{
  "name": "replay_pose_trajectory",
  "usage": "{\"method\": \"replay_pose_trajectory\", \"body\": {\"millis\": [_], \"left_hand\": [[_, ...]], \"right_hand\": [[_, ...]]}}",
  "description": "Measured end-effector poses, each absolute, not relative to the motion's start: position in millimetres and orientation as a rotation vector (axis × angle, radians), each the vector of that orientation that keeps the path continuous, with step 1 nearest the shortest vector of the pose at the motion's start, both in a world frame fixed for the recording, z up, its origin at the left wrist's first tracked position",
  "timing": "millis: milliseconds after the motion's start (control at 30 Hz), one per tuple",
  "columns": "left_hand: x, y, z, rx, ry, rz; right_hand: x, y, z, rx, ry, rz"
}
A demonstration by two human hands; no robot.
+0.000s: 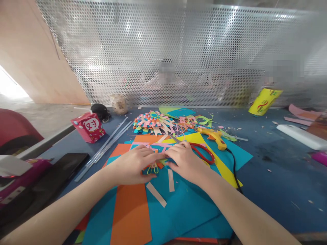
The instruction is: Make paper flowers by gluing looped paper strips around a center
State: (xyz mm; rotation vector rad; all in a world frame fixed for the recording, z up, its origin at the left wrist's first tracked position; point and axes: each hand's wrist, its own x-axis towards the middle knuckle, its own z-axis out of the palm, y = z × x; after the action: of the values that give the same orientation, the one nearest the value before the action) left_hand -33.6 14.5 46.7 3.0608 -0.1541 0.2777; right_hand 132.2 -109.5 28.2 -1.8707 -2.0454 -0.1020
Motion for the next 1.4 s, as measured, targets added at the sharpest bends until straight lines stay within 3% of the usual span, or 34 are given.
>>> {"method": "replay_pose_trajectory", "body": {"millis": [367, 833, 1133, 1267, 1400], "left_hand": [[-32.6, 19.9, 41.7, 3.091, -0.216, 0.553], [-34.8, 31.3, 44.9, 2.717, 0.086, 0.569], [-30.6, 40.1, 42.7, 2.554, 0.284, 0.515], [-28.1, 42.3, 45.4, 2.342, 0.470, 0.590], [-29.1, 50.7, 48.3, 2.150, 0.549, 0.517]], "right_hand": [[131.1, -110.9, 27.5, -1.849, -2.066, -0.221], [123.1, -101.2, 20.1, -1.643, -2.153, -0.427], [130.9, -104.3, 29.8, -1.583, -1.629, -0.165], [154.0, -106.9, 37.3, -1.778, -1.516, -0.292], [188.4, -113.9, 43.0, -2.382, -1.120, -0.477]]}}
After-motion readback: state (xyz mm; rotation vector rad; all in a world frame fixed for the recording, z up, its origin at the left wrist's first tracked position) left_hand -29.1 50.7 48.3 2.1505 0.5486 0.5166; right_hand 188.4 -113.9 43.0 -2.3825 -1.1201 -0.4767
